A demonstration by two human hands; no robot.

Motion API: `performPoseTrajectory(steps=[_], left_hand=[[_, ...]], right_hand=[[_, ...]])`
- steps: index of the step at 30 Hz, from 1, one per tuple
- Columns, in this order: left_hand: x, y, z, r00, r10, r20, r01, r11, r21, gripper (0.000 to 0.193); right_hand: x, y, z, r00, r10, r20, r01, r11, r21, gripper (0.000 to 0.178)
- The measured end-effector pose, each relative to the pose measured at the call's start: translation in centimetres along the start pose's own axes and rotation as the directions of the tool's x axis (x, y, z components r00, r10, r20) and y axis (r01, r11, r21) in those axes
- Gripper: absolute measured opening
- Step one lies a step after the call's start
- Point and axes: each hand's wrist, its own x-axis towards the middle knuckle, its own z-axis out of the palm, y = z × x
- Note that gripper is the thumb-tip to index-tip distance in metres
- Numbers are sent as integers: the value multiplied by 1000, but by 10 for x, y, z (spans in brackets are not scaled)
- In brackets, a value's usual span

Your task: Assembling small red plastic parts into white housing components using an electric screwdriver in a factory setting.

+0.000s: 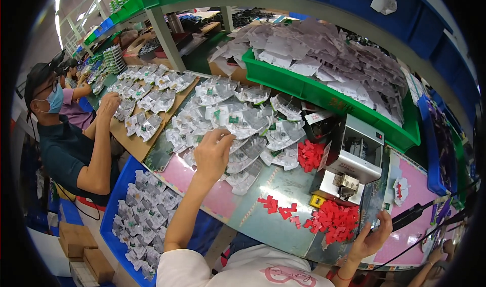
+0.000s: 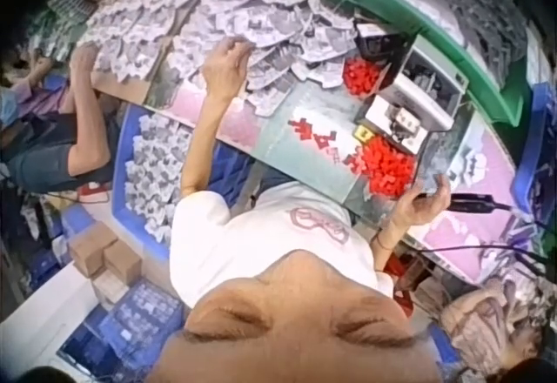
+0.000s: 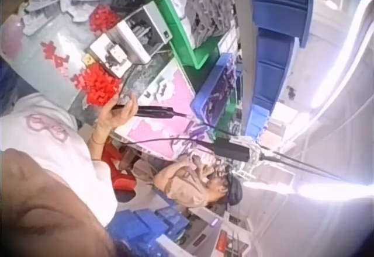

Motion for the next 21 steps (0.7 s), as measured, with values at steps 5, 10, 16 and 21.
performPoseTrajectory(steps=[5, 10, 16, 21], left_hand=[[0, -3, -1, 999, 35, 10, -35, 999, -8, 12], [-9, 6, -7, 997, -22, -71, 10, 987, -159, 15], [-29, 55, -27, 994, 43, -100, -74, 942, -328, 21], [-57, 94, -21, 987, 147, -65, -159, 839, -521, 24]], right_hand=[[0, -5, 7, 995, -22, 98, 25, 999, -24, 51], [11, -19, 20, 979, -150, 138, 136, 985, 102, 42], [26, -25, 50, 856, 248, 453, -447, 794, 411, 46], [40, -22, 65, 555, 255, 792, -831, 198, 519, 55]])
